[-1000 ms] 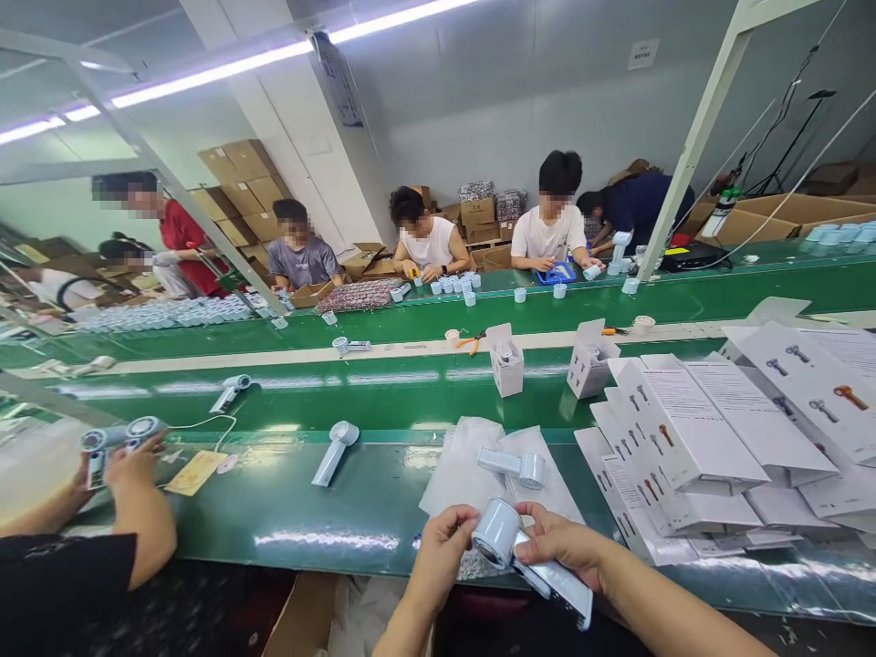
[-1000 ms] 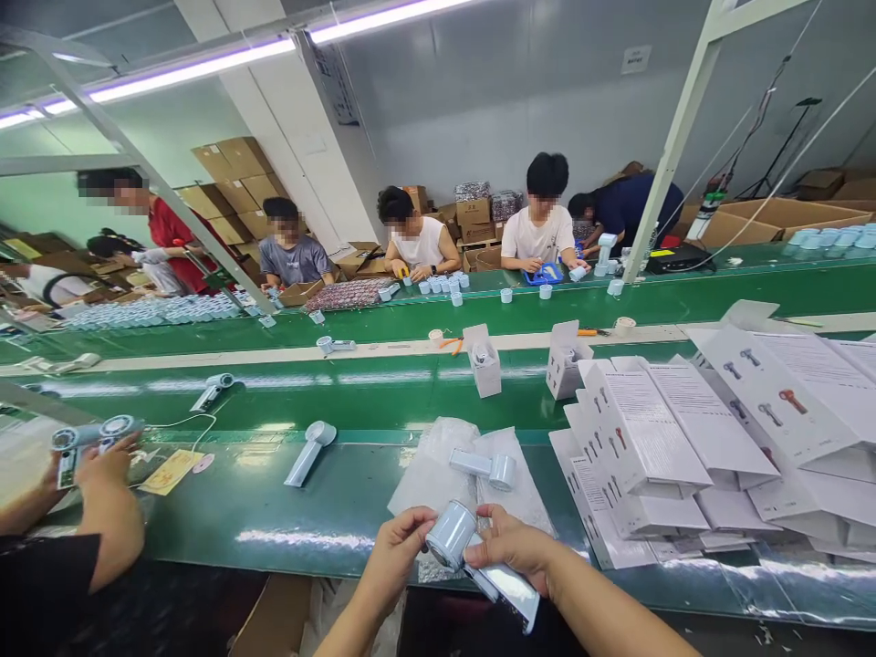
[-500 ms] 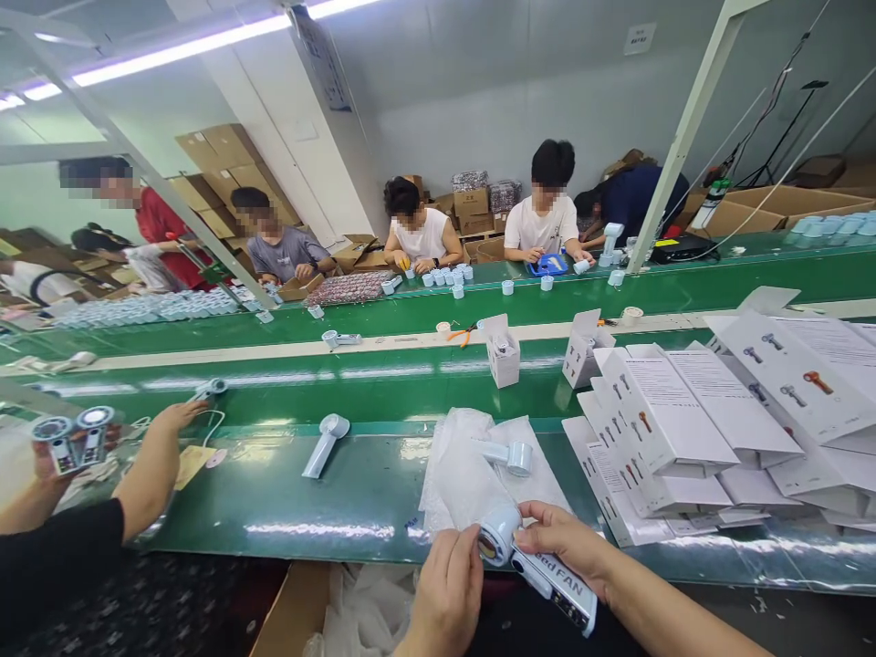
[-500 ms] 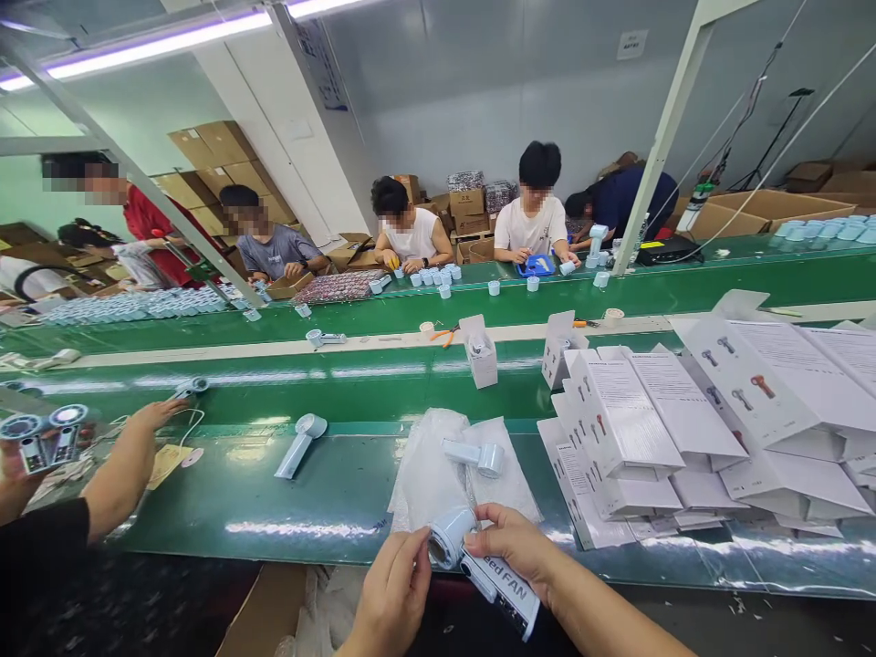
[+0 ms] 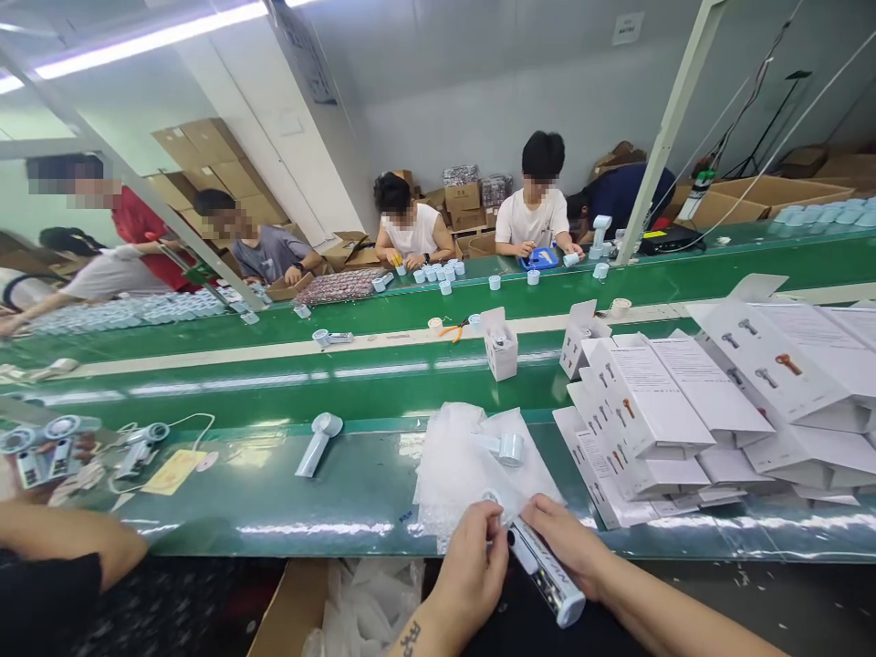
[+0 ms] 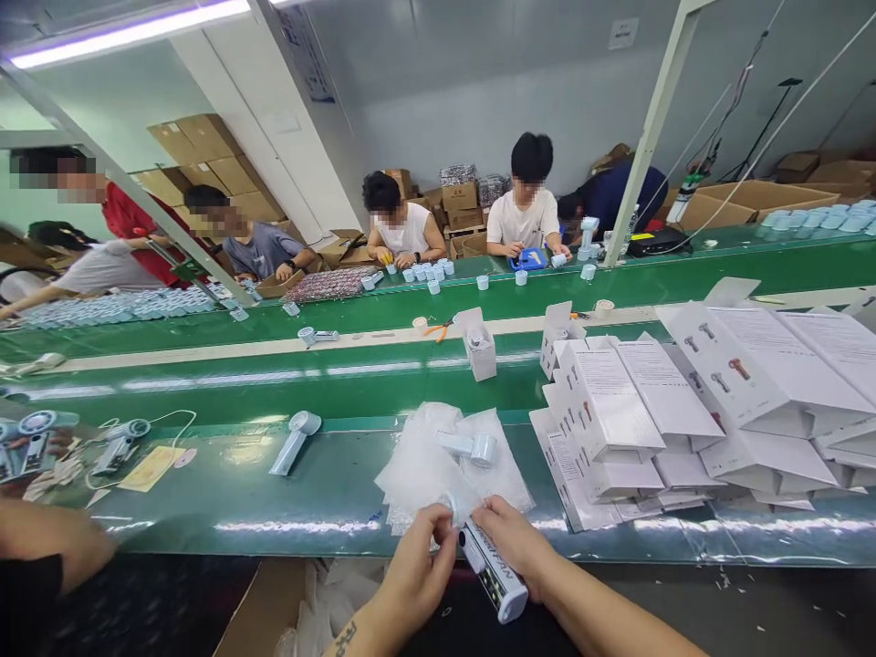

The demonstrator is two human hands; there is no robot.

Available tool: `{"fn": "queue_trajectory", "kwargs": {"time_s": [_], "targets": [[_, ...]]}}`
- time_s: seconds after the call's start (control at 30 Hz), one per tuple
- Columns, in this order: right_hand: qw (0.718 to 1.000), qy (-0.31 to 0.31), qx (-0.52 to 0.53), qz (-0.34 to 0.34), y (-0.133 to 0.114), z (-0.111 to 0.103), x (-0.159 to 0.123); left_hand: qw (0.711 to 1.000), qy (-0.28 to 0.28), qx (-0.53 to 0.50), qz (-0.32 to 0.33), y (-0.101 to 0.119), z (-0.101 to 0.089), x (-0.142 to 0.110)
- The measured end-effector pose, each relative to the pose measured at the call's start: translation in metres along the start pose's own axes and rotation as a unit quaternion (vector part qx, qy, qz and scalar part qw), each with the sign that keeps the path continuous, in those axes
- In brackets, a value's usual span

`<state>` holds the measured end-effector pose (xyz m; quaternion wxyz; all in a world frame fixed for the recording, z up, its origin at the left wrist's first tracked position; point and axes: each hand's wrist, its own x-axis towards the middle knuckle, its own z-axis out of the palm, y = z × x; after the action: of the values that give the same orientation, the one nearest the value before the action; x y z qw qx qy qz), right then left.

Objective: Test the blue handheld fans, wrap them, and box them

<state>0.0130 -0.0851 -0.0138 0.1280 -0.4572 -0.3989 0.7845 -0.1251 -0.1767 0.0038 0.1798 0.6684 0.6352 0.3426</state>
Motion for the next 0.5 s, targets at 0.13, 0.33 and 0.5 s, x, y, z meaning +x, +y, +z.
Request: {"fn": "queue_trajectory", "kwargs": {"time_s": [0.13,0.33,0.5], "targets": [[0.998,0.044,-0.037,-0.024,0.004,-0.011,-0.010,0.999,-0.034,0.013,-0.026,0.002,0.004,-0.003],[0.868,0.092,-0.440,-0.208,0.004,-0.030,-0.029,0.992,-0.095,0.023,-0.075,0.005,0.003,-0.004],[0.822,0.088,-0.530,-0.190,0.001,-0.025,-0.025,0.988,-0.136,0.002,-0.076,0.010,0.000,0.002]]}}
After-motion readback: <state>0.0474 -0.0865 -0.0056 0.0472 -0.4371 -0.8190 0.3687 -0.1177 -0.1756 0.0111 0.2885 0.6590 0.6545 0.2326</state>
